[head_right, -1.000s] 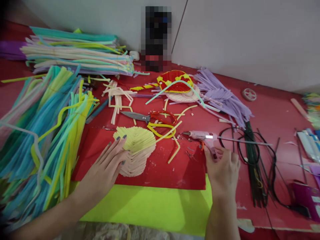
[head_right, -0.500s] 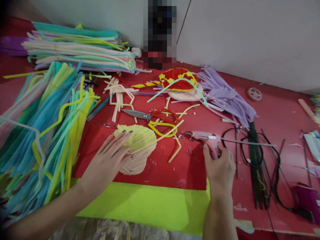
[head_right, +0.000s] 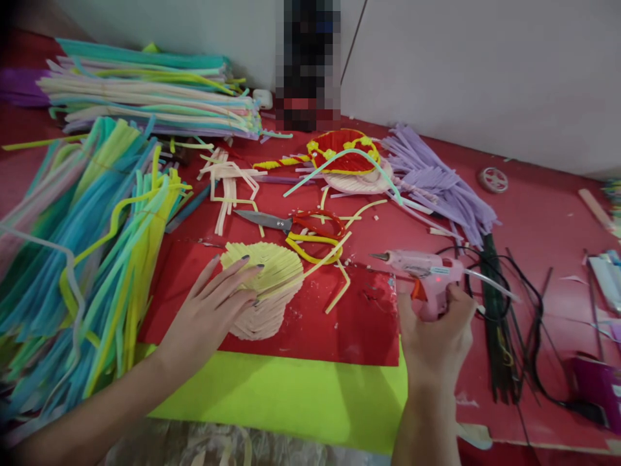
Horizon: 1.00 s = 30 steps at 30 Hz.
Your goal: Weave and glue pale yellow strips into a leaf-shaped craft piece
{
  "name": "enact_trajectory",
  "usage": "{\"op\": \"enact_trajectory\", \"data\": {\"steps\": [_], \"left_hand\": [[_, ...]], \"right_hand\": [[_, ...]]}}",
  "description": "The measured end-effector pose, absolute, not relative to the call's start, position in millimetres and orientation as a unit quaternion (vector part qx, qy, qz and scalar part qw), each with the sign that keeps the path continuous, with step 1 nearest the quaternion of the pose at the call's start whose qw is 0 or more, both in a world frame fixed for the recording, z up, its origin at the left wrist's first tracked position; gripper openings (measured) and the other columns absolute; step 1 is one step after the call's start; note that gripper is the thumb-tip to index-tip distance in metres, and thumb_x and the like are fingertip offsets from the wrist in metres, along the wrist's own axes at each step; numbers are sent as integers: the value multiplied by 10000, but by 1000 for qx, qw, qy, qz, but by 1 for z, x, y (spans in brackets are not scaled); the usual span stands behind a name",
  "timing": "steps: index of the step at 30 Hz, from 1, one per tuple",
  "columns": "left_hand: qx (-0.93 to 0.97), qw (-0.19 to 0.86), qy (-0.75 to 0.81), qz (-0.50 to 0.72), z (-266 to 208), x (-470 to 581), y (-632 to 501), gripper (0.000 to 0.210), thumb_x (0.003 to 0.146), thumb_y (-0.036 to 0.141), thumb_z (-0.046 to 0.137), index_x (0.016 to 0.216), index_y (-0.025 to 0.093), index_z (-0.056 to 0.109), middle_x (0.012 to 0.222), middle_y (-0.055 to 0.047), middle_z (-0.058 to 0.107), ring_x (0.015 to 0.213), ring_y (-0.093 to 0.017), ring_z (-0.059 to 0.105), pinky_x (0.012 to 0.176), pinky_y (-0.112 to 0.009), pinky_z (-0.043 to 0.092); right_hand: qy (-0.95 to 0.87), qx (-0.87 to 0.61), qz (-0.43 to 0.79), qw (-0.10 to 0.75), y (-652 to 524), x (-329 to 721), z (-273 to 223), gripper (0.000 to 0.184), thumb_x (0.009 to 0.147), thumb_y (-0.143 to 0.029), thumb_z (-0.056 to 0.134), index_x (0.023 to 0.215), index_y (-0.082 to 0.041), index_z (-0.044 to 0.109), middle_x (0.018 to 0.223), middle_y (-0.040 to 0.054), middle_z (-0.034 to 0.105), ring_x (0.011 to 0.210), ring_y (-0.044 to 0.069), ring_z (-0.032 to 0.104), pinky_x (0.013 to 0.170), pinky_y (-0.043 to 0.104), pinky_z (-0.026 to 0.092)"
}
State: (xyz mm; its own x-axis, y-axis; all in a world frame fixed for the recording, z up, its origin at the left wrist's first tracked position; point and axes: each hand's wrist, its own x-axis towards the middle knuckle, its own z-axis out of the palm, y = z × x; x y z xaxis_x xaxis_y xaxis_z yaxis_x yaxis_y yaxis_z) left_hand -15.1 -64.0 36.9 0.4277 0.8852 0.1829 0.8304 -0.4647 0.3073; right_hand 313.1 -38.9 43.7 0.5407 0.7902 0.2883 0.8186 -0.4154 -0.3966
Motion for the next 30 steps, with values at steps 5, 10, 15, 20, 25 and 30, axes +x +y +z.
{"op": "enact_trajectory", "data": {"steps": [5,10,15,20,25,30], "left_hand": [[850,72,501,146,42,-16,-70,194,918,89,489,1008,188,629,1396,-61,578,1390,-256,420,1211,-524,199],[833,59,531,145,40,-15,-72,177,945,282,531,1046,166,620,1386,-107,578,1326,-271,496,1166,-517,315],[802,56,579,133,36,-16,-71,336,931,336,553,1227,178,576,1446,-151,509,1323,-298,499,1135,-572,339],[803,71,584,96,33,-17,-72,469,959,392,487,1404,244,469,1544,-109,397,1392,-296,423,1147,-617,280],[800,83,587,90,32,-18,-72,471,962,428,466,1402,260,490,1571,-99,349,1428,-300,367,1166,-621,226],[800,88,585,96,32,-17,-71,469,962,422,472,1402,261,490,1579,-95,329,1433,-301,358,1165,-630,212]], "right_hand": [[-484,-836,-21,258,-47,293,54,753,667,-669,701,1222,-182,552,1049,127,648,842,281,634,721,406,487],[-585,-773,-44,244,-60,267,53,730,722,-666,679,1220,-149,547,1028,139,644,843,267,630,703,387,499],[-681,-693,-47,229,-68,238,42,543,828,-541,652,1188,-149,545,1005,133,644,872,259,640,653,350,517],[-709,-666,-57,225,-73,219,28,407,861,-431,654,1143,-156,549,988,117,644,893,250,644,702,355,548],[-713,-663,-32,226,-76,212,22,352,872,-403,643,1126,-175,556,1005,102,644,902,227,654,704,329,554],[-711,-667,-13,222,-77,211,23,334,871,-384,648,1122,-182,563,1024,109,644,906,227,655,715,338,557]]}}
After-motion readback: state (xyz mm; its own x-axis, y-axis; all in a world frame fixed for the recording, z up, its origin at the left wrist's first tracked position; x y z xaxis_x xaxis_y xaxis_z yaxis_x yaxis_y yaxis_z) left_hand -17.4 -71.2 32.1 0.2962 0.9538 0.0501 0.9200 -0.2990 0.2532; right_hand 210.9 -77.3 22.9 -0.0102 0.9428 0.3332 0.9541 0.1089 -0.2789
